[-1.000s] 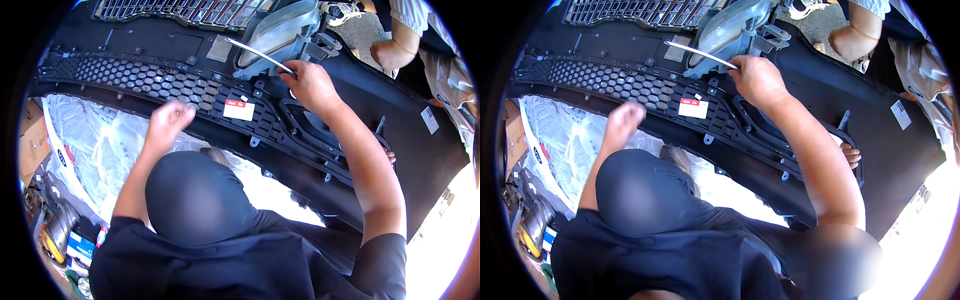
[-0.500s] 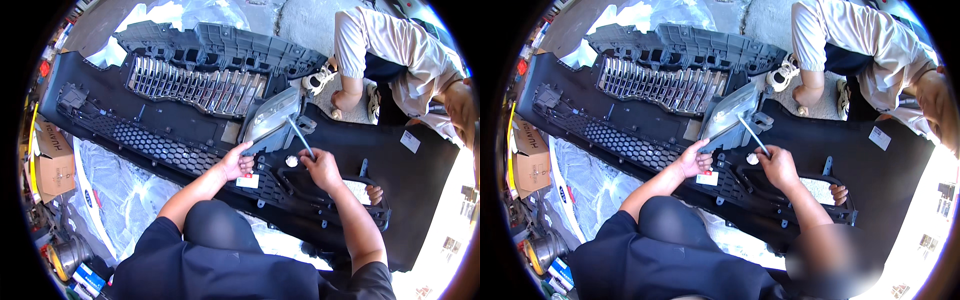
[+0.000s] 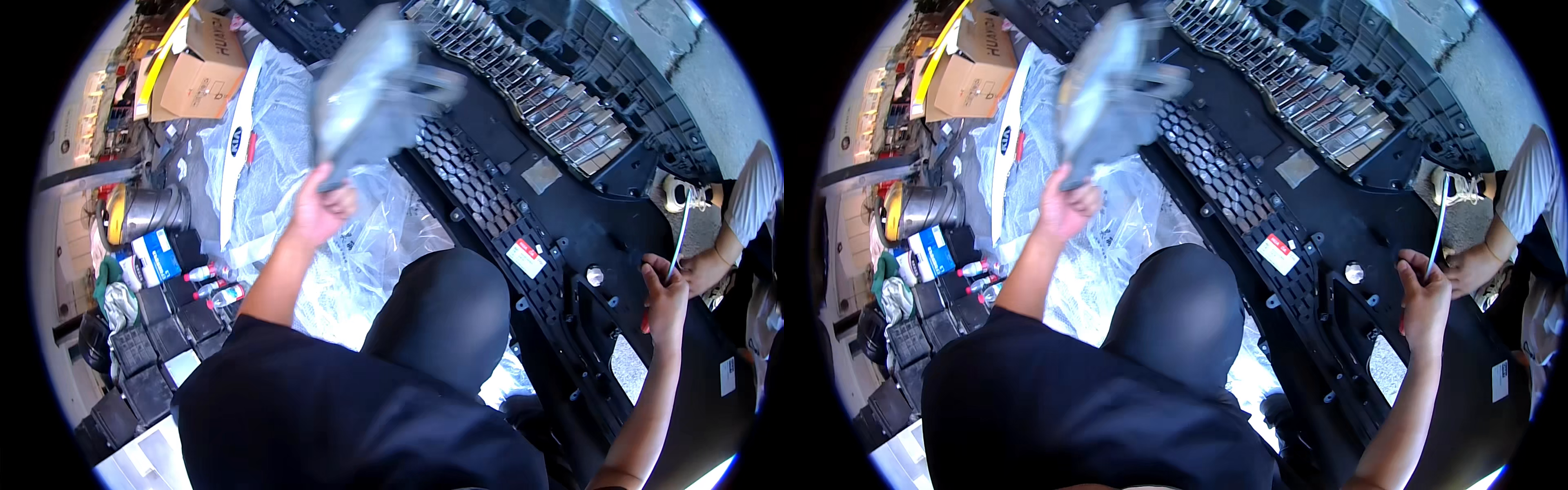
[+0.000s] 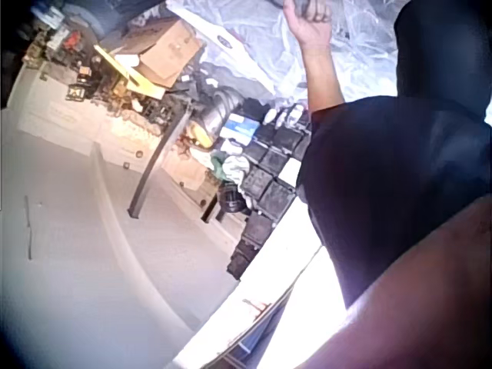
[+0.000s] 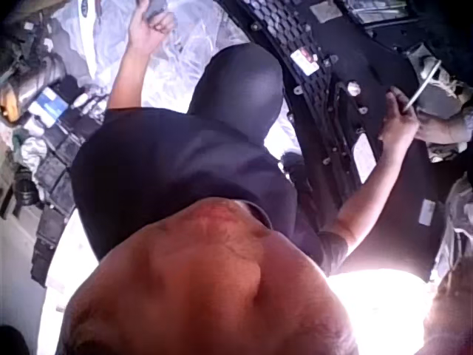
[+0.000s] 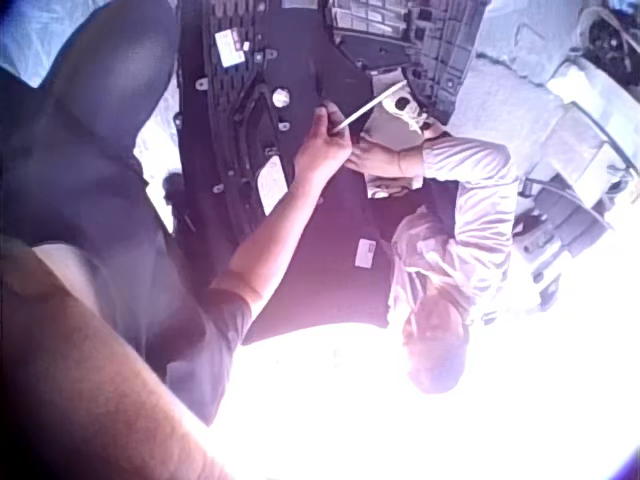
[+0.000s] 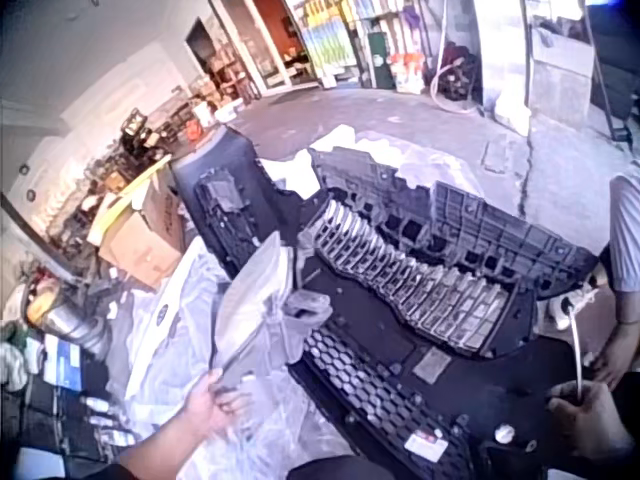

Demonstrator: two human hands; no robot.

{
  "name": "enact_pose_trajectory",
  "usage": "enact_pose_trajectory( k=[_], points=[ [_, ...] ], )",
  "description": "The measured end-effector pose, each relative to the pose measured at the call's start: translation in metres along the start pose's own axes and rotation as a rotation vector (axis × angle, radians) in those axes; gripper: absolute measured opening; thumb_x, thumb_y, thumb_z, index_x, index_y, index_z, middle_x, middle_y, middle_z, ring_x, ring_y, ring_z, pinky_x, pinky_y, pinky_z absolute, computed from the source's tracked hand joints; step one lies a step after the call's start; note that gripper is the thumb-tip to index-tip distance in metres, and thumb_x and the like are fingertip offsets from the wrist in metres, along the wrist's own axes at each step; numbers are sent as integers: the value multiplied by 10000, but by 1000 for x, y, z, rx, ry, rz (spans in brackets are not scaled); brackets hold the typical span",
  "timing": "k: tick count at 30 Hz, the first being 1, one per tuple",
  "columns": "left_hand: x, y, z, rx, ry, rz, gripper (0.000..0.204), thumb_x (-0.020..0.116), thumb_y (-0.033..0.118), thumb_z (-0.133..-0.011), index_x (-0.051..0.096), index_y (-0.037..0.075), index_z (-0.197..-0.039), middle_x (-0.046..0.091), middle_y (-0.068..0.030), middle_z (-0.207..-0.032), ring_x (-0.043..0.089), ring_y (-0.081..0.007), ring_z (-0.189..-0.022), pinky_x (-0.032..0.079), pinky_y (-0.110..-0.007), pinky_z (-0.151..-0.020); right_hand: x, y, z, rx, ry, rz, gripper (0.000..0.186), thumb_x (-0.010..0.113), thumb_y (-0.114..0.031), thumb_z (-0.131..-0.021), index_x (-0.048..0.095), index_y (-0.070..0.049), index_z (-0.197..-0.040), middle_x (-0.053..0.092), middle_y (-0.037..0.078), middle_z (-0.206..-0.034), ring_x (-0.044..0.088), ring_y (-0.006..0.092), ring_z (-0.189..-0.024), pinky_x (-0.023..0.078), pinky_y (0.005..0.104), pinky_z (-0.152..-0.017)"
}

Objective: The person unscrews and removes components from a black plastic car bumper assembly using a screwdriver and by hand while another person holds the part.

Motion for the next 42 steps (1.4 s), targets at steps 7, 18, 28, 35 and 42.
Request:
enact_pose_trajectory(
  k=[7,18,28,35,42],
  points=[
    [-242,-11,115,290,328,403,445,665,479,-967,585,45,-917,244,52,-544,229,-90,-506,215,-276,-514,89,5,-58,110,-336,6,294,720,-168,-957,716,-40,-1222,683,19,-849,521,90,-608,427,262,-552],
    [-327,-152,132,-18,599,499,570,684,594,-935,619,35,-1030,260,33,-552,257,-112,-516,238,-288,-513,115,58,-74,169,-439,203,241,738,-114,-923,745,-21,-1145,744,48,-947,591,93,-668,478,269,-581],
    [-285,-161,157,-304,1034,-118,761,634,723,-909,635,-23,-1059,300,41,-569,303,-91,-482,256,-236,-466,113,58,-85,151,-542,282,245,733,-125,-908,758,-5,-1120,767,105,-1027,684,181,-837,536,326,-749],
    [38,-110,-18,19,203,-1439,194,766,181,-938,709,6,-998,683,-3,-819,565,-65,-746,464,-245,-670,100,85,-82,521,-512,-91,318,717,-114,-879,731,27,-1163,753,105,-957,600,118,-670,500,271,-612],
    [217,-233,-181,82,-753,-1663,380,792,280,-863,761,2,-1120,753,-209,-952,730,-322,-898,556,-390,-836,55,19,-27,454,-304,-433,254,665,-144,-978,709,3,-1181,722,53,-962,482,59,-572,440,220,-554]
  ],
)
Point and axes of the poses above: each hand's wrist, its own z-axis away from the middle knuckle, its own x-axis out of the palm, y = z × x, the point moved 5 cm from there along -z, towards the middle knuckle
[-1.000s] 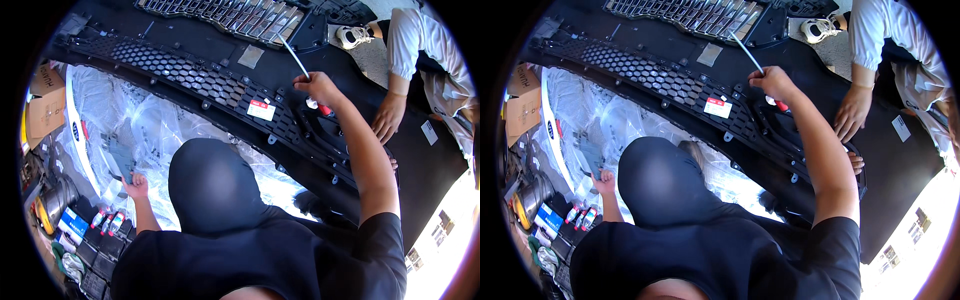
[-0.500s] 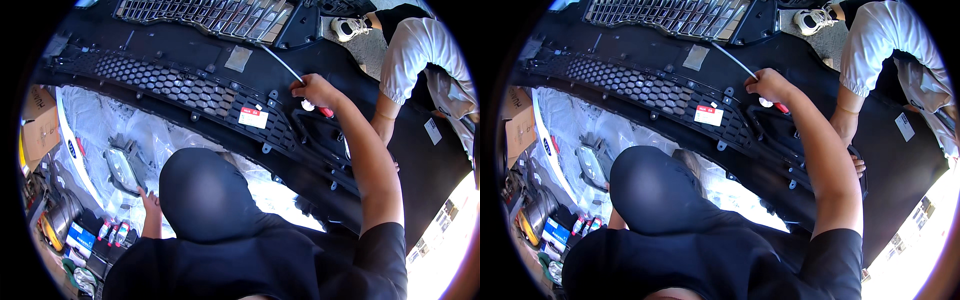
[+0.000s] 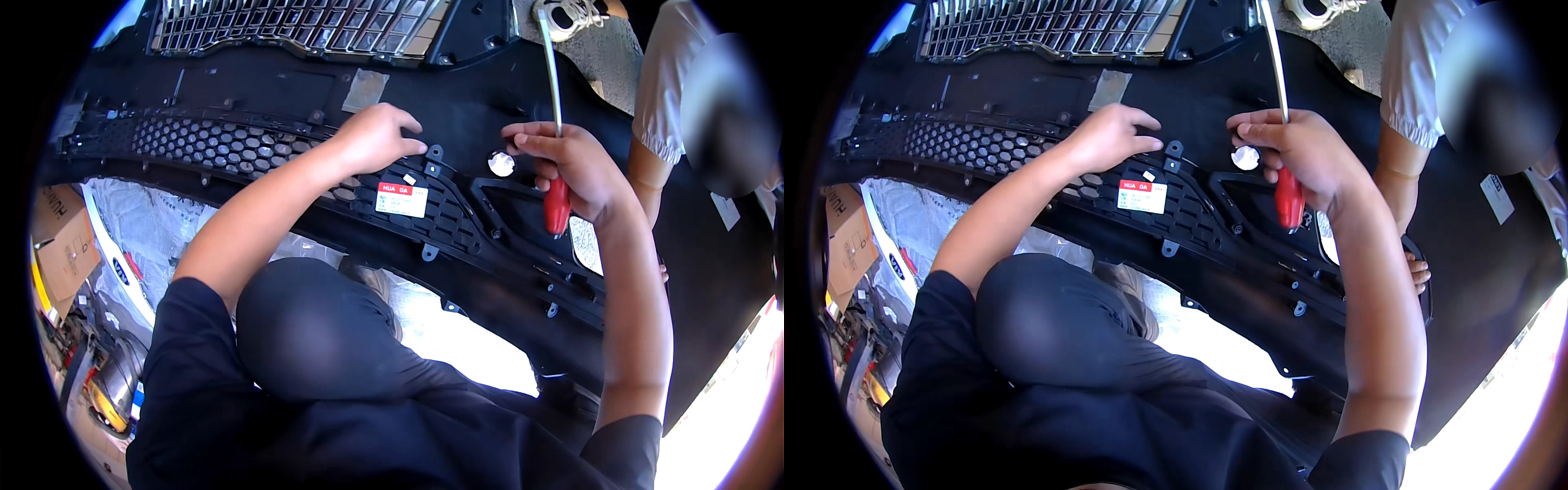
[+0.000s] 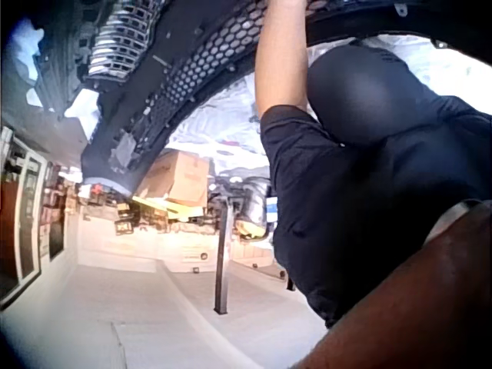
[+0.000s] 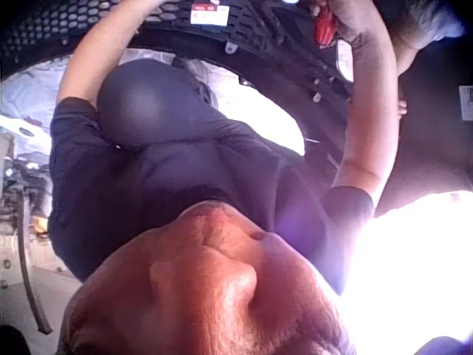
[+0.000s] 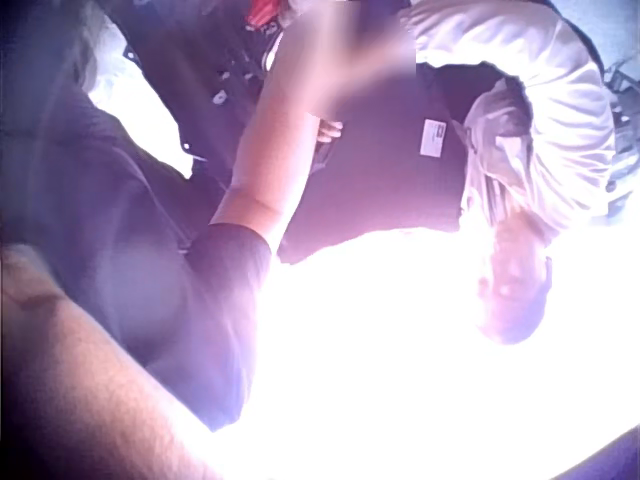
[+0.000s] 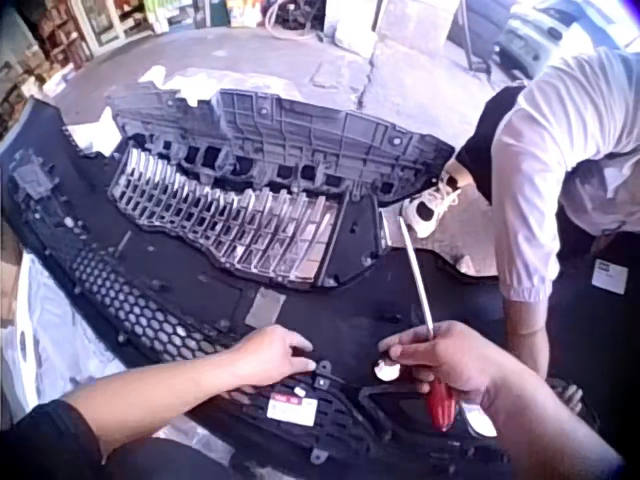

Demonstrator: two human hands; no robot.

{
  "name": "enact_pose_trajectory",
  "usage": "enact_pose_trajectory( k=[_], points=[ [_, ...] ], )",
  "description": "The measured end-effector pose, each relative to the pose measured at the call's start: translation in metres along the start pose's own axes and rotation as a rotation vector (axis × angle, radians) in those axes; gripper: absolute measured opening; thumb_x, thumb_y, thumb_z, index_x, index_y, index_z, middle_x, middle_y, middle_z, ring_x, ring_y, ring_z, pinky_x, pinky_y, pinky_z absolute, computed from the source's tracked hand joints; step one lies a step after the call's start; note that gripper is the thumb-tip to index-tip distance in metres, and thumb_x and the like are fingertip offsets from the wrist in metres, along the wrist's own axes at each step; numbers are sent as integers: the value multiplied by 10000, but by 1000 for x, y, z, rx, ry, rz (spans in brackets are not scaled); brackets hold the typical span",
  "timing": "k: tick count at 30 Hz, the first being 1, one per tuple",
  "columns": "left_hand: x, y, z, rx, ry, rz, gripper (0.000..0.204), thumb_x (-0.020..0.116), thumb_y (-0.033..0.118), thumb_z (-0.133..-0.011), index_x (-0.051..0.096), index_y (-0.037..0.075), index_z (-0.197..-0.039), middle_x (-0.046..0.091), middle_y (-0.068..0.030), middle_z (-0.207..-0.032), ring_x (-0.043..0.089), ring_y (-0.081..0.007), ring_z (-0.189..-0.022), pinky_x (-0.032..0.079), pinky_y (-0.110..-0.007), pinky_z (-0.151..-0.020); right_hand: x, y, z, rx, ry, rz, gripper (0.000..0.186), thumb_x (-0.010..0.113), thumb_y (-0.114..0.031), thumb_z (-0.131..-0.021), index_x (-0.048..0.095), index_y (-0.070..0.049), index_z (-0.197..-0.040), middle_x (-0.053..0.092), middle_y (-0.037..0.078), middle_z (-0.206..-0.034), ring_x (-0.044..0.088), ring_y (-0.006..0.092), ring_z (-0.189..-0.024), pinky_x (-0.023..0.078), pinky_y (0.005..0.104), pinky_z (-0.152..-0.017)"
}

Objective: The person unscrews and removes components from a black plastic car bumper assembly using a screwdriver and by hand while another person holds the part.

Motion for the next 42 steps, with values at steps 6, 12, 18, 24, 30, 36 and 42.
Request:
enact_pose_trajectory(
  k=[6,12,18,24,30,36,42],
  points=[
    [38,0,-23,-46,-159,92,217,789,235,-863,809,47,-970,742,-201,-843,714,-332,-775,550,-399,-787,-7,46,-8,141,129,-197,189,673,-92,-944,700,23,-1091,702,63,-915,468,90,-562,450,256,-561],
    [41,25,-2,-6,-80,-231,359,738,289,-912,748,3,-1129,730,-254,-930,711,-415,-921,554,-475,-856,20,79,-49,394,151,-423,119,636,-104,-968,656,8,-931,509,-4,-624,465,110,-552,451,275,-572],
    [43,25,3,48,-116,-270,331,720,283,-922,726,-13,-1071,724,-256,-900,708,-429,-897,552,-508,-826,28,78,-68,465,178,-539,122,649,-100,-978,644,17,-947,540,-19,-630,493,93,-556,475,262,-599],
    [51,28,-4,84,-173,-309,279,705,236,-924,704,-43,-947,715,-249,-859,705,-434,-880,545,-522,-810,19,94,-74,501,67,-532,92,642,-82,-966,650,-9,-911,532,-9,-613,495,129,-566,479,291,-644],
    [53,26,-9,64,-190,-262,282,692,239,-940,700,-43,-923,708,-262,-861,698,-444,-876,538,-527,-820,17,96,-74,520,17,-557,134,661,-99,-971,651,34,-987,526,-35,-620,497,101,-565,465,254,-611],
    [51,29,-17,57,-273,-293,310,678,258,-957,705,-48,-919,706,-267,-869,699,-444,-890,537,-526,-829,20,94,-73,494,17,-572,143,675,-95,-969,655,45,-987,516,-36,-618,482,93,-557,459,234,-589],
    [49,27,-20,55,-326,-334,324,679,277,-961,715,-44,-937,712,-256,-886,698,-441,-917,541,-516,-836,19,60,-44,406,169,-213,127,718,-121,-951,728,-17,-1022,640,-12,-717,474,90,-574,434,241,-595]
  ],
)
Point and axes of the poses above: each hand's wrist, its own z-axis away from the middle knuckle, its own x-axis out of the palm, y = z × x, the point moved 5 cm from there along -z, towards the middle knuckle
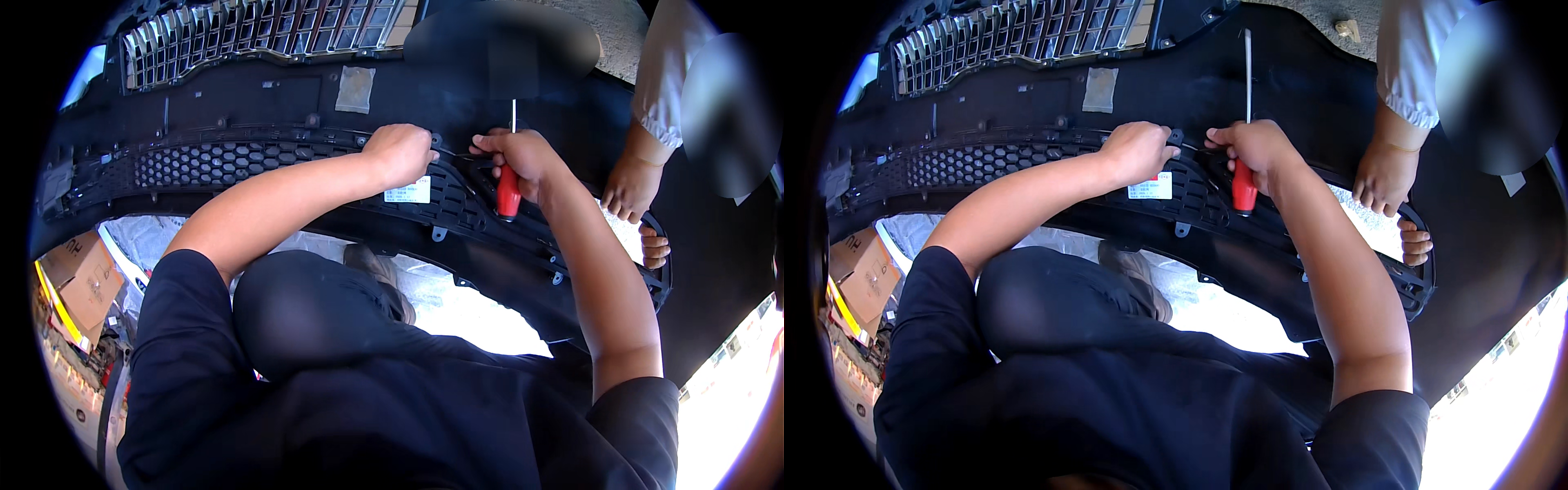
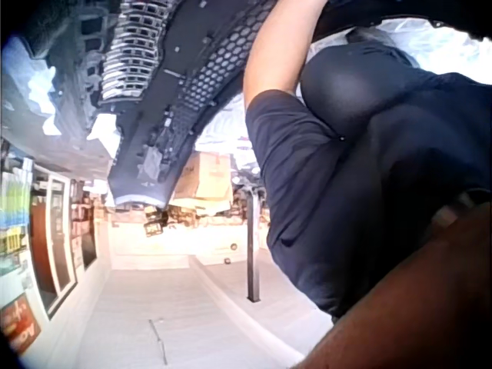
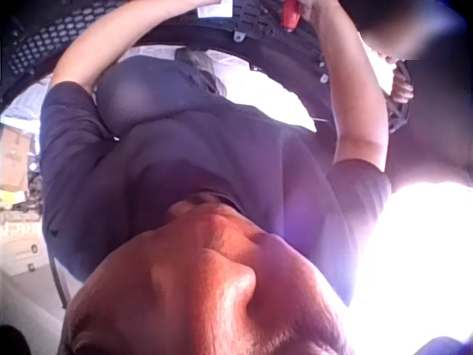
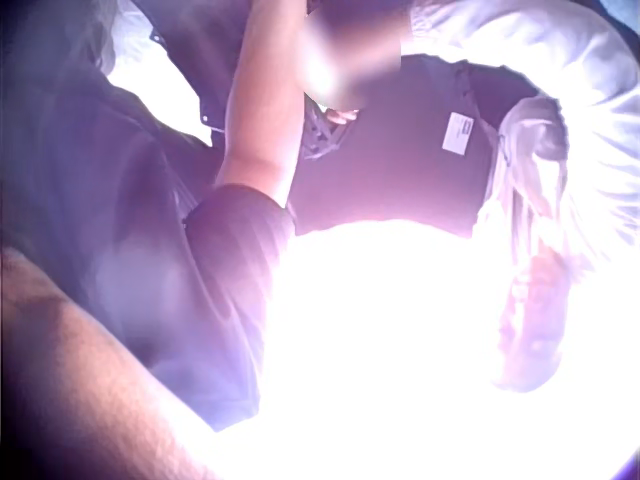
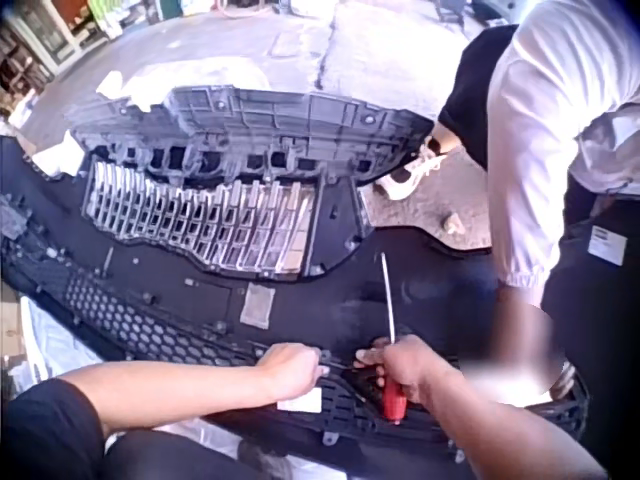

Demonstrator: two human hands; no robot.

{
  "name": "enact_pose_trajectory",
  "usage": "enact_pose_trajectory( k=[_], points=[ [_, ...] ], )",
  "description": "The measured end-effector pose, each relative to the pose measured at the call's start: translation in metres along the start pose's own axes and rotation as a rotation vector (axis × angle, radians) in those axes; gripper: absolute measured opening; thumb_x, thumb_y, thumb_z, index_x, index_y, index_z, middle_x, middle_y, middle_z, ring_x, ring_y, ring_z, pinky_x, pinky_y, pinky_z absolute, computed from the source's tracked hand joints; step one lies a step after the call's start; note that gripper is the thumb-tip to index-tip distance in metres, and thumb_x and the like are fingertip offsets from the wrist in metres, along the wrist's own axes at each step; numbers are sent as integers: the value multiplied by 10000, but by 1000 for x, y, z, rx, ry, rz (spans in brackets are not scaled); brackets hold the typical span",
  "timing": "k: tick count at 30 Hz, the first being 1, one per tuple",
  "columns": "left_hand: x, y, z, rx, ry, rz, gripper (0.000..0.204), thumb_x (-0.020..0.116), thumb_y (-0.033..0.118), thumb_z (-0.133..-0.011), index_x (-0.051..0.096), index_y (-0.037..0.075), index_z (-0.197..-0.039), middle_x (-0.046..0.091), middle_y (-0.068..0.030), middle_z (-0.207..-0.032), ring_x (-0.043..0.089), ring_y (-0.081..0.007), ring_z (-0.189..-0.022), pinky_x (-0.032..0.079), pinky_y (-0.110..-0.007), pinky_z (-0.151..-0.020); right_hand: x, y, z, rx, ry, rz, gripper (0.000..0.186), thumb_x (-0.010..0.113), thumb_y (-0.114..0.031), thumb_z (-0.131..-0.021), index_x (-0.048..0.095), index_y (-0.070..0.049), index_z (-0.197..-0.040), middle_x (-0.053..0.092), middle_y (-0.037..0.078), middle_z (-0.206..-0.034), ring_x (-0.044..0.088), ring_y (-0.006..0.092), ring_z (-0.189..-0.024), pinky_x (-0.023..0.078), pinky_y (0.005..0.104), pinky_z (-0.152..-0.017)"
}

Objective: The person unscrews and removes components from a black plastic car bumper assembly using a screwdriver and by hand while another person holds the part.

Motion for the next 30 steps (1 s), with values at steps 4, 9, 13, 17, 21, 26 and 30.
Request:
enact_pose_trajectory(
  k=[4,9,13,17,21,26,30],
  points=[
    [-2,-5,0,21,-13,2,338,680,298,-959,721,-37,-951,716,-249,-891,699,-436,-927,545,-512,-836,20,-26,10,-293,-76,468,250,754,-113,-907,754,-15,-1137,758,51,-913,508,86,-616,444,243,-596],
    [-3,-6,2,90,27,-1,348,681,335,-956,730,-10,-957,722,-232,-871,708,-426,-898,549,-513,-815,29,-25,-39,-256,-106,554,182,771,-137,-892,807,-63,-1054,664,37,-729,539,140,-575,470,300,-571],
    [-1,-13,1,107,43,24,345,687,346,-952,728,4,-946,726,-230,-873,711,-426,-900,551,-516,-817,45,-22,-52,-225,-95,661,168,791,-157,-864,825,-95,-1017,671,55,-736,580,160,-595,504,323,-594],
    [0,-14,0,112,4,-19,355,668,361,-970,722,11,-991,732,-223,-900,712,-421,-921,550,-516,-831,42,-19,-64,-295,-6,773,191,805,-192,-847,822,-85,-1004,725,88,-820,655,181,-663,539,338,-641],
    [0,-16,1,115,-1,-5,361,659,366,-977,714,14,-1030,734,-214,-942,710,-410,-950,547,-510,-849,39,-23,-52,-226,-10,730,218,810,-219,-850,822,-90,-1025,756,107,-878,695,199,-735,559,342,-718],
    [4,-18,0,118,1,-1,365,658,363,-977,707,12,-1062,738,-199,-989,714,-393,-968,551,-503,-862,41,-21,-46,-316,40,826,257,808,-279,-865,822,-123,-1069,764,113,-890,704,213,-745,563,351,-766],
    [5,-19,1,119,12,-8,369,663,360,-973,707,14,-1093,745,-188,-1020,718,-383,-993,557,-497,-884,41,-15,-59,-284,84,812,289,809,-348,-862,825,-152,-1074,771,111,-901,722,240,-773,565,363,-788]
  ],
)
Point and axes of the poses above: each hand's wrist, its own z-axis away from the middle knuckle, its own x-axis out of the palm, y = z × x, the point moved 5 cm from there along -z, towards the middle knuckle
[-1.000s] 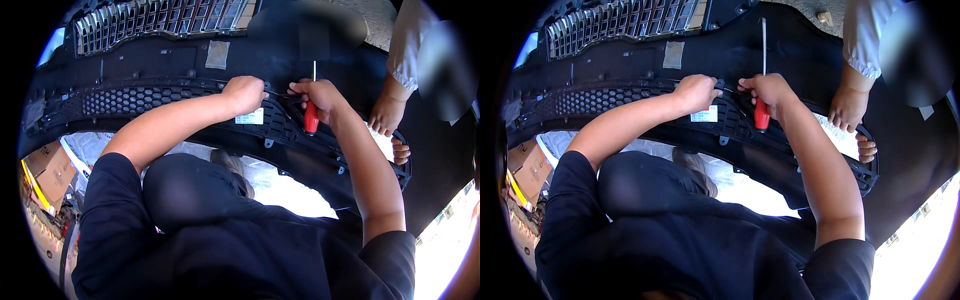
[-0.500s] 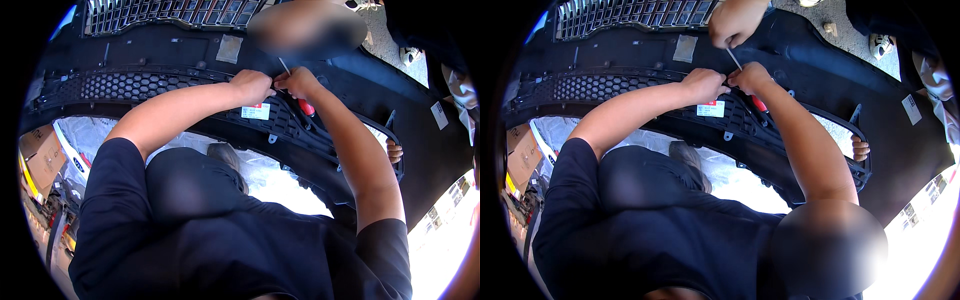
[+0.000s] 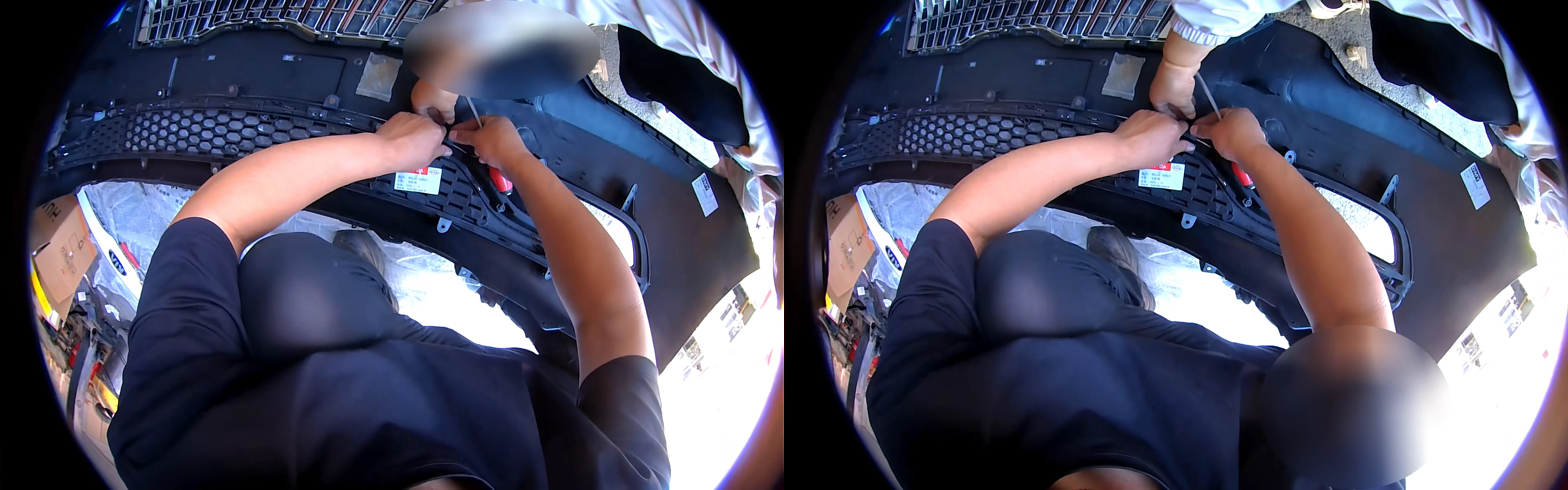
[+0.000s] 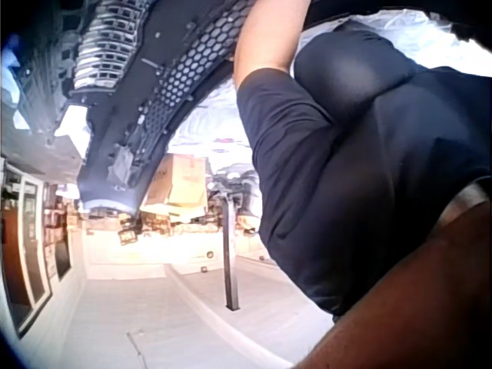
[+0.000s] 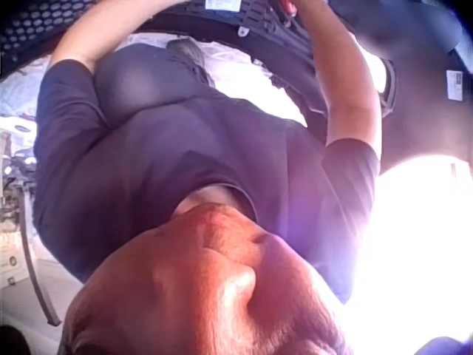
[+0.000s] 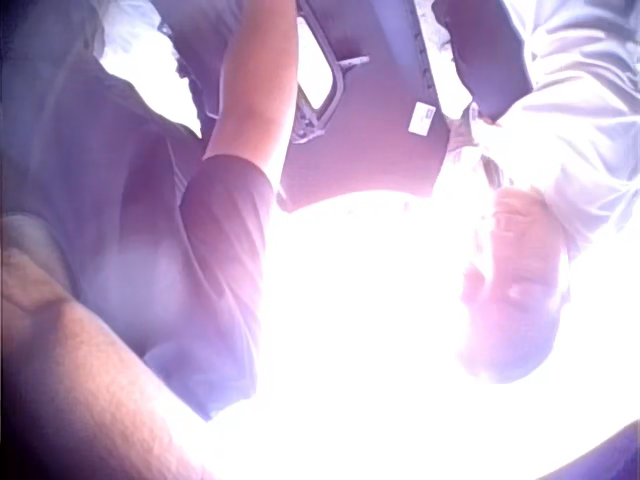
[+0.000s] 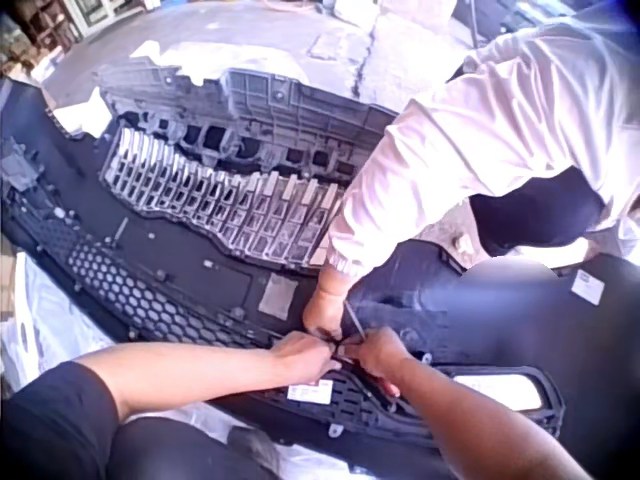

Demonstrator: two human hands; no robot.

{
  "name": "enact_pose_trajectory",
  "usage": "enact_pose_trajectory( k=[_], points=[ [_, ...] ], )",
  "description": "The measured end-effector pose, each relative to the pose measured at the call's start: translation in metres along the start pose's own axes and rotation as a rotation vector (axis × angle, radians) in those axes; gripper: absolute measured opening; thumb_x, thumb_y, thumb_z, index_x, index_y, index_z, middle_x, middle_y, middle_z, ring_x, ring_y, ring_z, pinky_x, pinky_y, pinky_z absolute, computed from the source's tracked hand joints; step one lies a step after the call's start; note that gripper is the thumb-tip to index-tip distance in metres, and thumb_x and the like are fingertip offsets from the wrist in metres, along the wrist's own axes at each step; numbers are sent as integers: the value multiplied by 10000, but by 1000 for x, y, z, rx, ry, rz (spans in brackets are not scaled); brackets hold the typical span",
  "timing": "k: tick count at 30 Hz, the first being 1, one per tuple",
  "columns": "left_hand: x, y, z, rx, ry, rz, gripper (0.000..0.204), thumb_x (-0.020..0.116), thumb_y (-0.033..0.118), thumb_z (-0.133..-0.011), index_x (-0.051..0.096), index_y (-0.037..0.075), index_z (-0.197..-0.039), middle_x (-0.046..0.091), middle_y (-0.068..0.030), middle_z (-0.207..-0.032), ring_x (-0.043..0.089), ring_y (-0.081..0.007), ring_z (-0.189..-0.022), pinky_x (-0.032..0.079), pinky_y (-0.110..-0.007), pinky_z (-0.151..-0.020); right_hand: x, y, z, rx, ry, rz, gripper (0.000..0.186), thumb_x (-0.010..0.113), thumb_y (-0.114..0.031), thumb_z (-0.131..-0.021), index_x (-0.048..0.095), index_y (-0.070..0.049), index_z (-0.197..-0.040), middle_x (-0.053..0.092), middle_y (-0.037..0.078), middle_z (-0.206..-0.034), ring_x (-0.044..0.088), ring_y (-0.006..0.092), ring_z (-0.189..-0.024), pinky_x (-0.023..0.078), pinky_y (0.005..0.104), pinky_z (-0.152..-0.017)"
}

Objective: The person unscrews and removes components from a black plastic car bumper assembly using a screwdriver and by hand while another person holds the part.

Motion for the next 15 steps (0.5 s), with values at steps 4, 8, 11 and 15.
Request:
enact_pose_trajectory(
  k=[4,8,11,15],
  points=[
    [-2,1,3,-6,13,42,362,665,362,-970,705,17,-1070,740,-201,-1007,717,-392,-977,553,-506,-871,-1,-1,0,17,-69,-13,308,815,-374,-849,827,-153,-1063,782,131,-948,751,269,-848,568,386,-850],
    [1,-2,1,18,42,39,358,666,370,-965,705,22,-1037,734,-215,-976,713,-406,-953,549,-523,-847,-1,-6,12,-105,100,76,284,815,-371,-842,830,-168,-1040,784,137,-1006,755,287,-951,560,404,-912],
    [1,0,-1,45,93,32,345,678,357,-953,706,19,-1018,725,-240,-937,711,-423,-917,549,-533,-812,3,-7,11,-10,171,179,252,801,-368,-850,832,-196,-1032,782,86,-1077,743,294,-1022,564,392,-938],
    [-1,-1,2,13,77,81,323,685,342,-950,728,28,-1012,739,-222,-960,721,-406,-929,556,-524,-822,7,-18,26,31,166,110,190,775,-353,-883,828,-232,-1020,772,73,-1118,727,288,-1069,569,394,-944]
  ],
)
Point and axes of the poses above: each hand's wrist, its own z-axis away from the middle knuckle, its own x-axis out of the palm, y = z × x, the point moved 5 cm from there along -z, towards the middle knuckle
